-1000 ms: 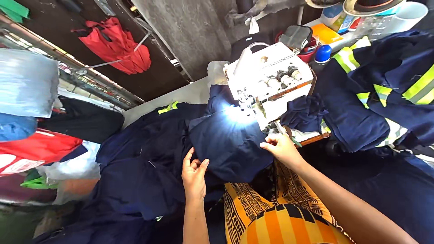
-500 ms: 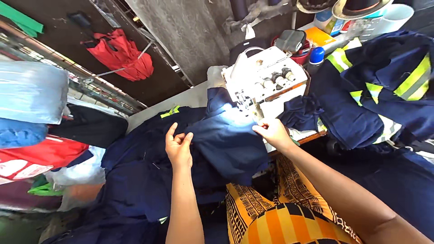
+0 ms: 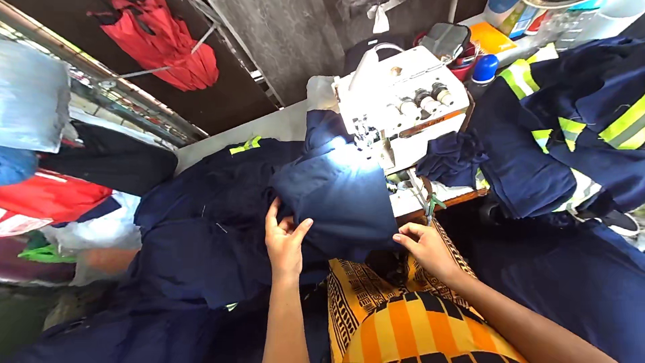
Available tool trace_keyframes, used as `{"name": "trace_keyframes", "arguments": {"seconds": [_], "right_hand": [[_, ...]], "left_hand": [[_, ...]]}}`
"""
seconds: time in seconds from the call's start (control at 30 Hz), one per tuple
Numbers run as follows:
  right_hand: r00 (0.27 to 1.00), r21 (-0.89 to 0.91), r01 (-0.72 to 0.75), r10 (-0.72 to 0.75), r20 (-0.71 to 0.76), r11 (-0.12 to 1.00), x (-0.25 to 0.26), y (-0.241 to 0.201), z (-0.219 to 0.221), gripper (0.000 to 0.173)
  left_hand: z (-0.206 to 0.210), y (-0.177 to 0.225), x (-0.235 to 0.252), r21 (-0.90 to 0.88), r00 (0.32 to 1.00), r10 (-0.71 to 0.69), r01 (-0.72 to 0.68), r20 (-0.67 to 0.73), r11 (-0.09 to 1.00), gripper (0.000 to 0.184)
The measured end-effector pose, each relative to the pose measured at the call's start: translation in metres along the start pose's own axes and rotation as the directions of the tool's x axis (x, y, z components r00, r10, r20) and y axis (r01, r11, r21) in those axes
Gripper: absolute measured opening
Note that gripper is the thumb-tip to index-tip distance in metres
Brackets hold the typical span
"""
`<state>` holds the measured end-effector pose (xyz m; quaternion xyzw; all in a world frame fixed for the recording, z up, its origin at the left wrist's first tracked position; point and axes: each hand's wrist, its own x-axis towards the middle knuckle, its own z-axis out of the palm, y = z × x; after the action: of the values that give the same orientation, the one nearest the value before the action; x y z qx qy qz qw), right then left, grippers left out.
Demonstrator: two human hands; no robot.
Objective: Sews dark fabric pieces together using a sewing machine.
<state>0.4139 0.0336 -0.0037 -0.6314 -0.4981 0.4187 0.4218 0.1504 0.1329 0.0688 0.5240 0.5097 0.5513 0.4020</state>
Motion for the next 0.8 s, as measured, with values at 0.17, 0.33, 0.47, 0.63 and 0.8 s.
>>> {"name": "trace_keyframes", "arguments": {"seconds": [0.17, 0.33, 0.47, 0.63, 0.8], "right_hand": [[0.993, -0.08, 0.092, -0.097, -0.067, 0.993, 0.018, -0.021, -0.004, 0.024], [0.971, -0.157, 0.191, -0.21, -0.114, 0.969, 0.056, -0.052, -0.015, 0.027], [0.963, -0.137, 0.163, -0.188, -0.191, 0.977, 0.087, -0.07, -0.017, 0.024], [0.943, -0.056, 0.215, -0.222, -0.248, 0.975, 0.097, -0.067, -0.009, 0.02], [0.99, 0.055, 0.138, -0.139, 0.016, 0.989, 0.071, -0.035, -0.011, 0.042]], "left_hand": [[0.004, 0.007, 0.014, -0.07, 0.994, 0.103, -0.101, 0.03, 0.992, 0.083], [0.008, 0.023, 0.057, -0.062, 0.977, 0.209, -0.205, 0.05, 0.977, 0.084], [0.016, 0.039, 0.093, -0.034, 0.973, 0.226, -0.224, 0.039, 0.974, 0.084], [0.021, 0.018, 0.103, -0.022, 0.968, 0.242, -0.243, -0.063, 0.97, 0.079], [0.039, -0.025, 0.015, -0.01, 0.999, 0.044, -0.044, -0.017, 0.999, 0.1]]}}
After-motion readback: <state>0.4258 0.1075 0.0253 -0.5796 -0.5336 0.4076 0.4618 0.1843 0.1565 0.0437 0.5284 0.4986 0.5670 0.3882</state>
